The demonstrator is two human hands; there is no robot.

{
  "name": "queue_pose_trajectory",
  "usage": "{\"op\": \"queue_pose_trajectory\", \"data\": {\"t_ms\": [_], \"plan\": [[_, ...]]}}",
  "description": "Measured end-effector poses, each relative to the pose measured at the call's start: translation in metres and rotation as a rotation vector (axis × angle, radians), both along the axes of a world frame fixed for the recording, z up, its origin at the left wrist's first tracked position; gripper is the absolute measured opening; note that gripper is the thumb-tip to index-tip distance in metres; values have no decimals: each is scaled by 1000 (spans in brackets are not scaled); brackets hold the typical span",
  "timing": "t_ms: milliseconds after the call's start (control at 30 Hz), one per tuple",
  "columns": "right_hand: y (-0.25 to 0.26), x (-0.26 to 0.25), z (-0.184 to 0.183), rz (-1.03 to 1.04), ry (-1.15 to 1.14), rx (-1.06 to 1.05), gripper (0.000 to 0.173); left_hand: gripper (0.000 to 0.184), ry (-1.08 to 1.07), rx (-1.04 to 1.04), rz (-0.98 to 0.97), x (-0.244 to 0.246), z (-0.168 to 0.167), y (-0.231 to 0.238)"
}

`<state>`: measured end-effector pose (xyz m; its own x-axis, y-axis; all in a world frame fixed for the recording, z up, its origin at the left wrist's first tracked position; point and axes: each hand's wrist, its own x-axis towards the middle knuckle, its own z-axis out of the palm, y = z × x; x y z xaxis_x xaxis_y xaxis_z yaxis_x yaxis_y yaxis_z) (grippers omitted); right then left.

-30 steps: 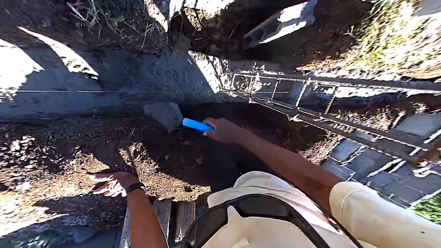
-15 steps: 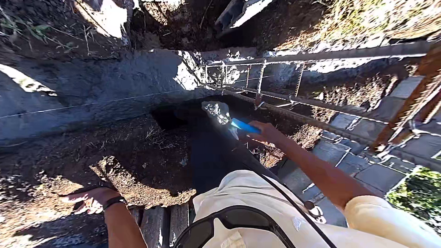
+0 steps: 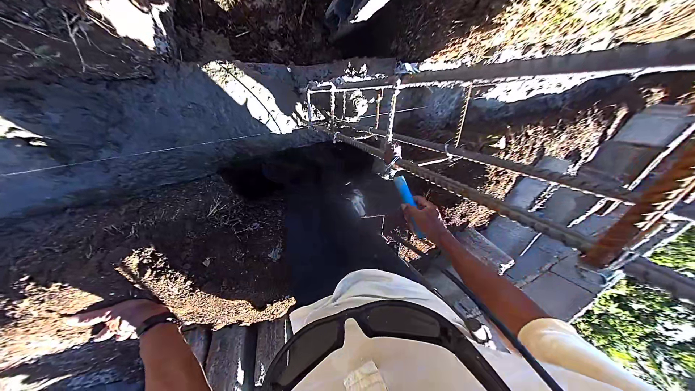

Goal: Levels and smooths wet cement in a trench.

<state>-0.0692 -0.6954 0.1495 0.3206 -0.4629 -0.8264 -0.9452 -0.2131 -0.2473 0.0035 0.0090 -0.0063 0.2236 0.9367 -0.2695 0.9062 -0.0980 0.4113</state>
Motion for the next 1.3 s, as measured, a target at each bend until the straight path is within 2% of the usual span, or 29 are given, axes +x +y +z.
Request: {"op": "queue_pose_trajectory", "data": {"t_ms": [133, 267, 333, 433, 500, 567, 633, 700, 833, 1000, 1167, 1300], "plan": [[2, 21, -36, -285, -56, -15, 40, 70, -69, -26, 51, 8, 7, -5], [-1, 60, -58, -455, -74, -63, 39, 70, -14, -49, -22, 1, 1, 1], [-11, 79, -72, -513, -85, -74, 32, 71, 21, -15, 17, 3, 3, 0], [-20, 114, -72, -552, -158, -20, 24, 74, -12, -3, 75, 8, 7, -5], [-28, 132, -74, -591, -253, 5, 25, 73, -40, -2, 82, 8, 6, -5], [-47, 138, -86, -555, -301, 59, 23, 73, -4, 10, 69, 8, 8, -7], [-35, 161, -71, -482, -224, -41, 23, 74, 3, 17, 59, 7, 6, -5], [-26, 183, -60, -509, -183, -101, 24, 76, -15, 11, 64, 6, 3, -3], [-38, 195, -61, -578, -151, -99, 30, 76, -12, -12, 77, 9, 7, -6], [-24, 199, -55, -543, -137, -130, 25, 75, -37, 13, 110, 12, 12, -11], [-30, 186, -64, -356, -157, -197, 27, 75, -29, 21, 114, 14, 15, -13], [-26, 190, -54, -342, -118, -204, 26, 77, -40, 24, 131, 16, 15, -14]]}}
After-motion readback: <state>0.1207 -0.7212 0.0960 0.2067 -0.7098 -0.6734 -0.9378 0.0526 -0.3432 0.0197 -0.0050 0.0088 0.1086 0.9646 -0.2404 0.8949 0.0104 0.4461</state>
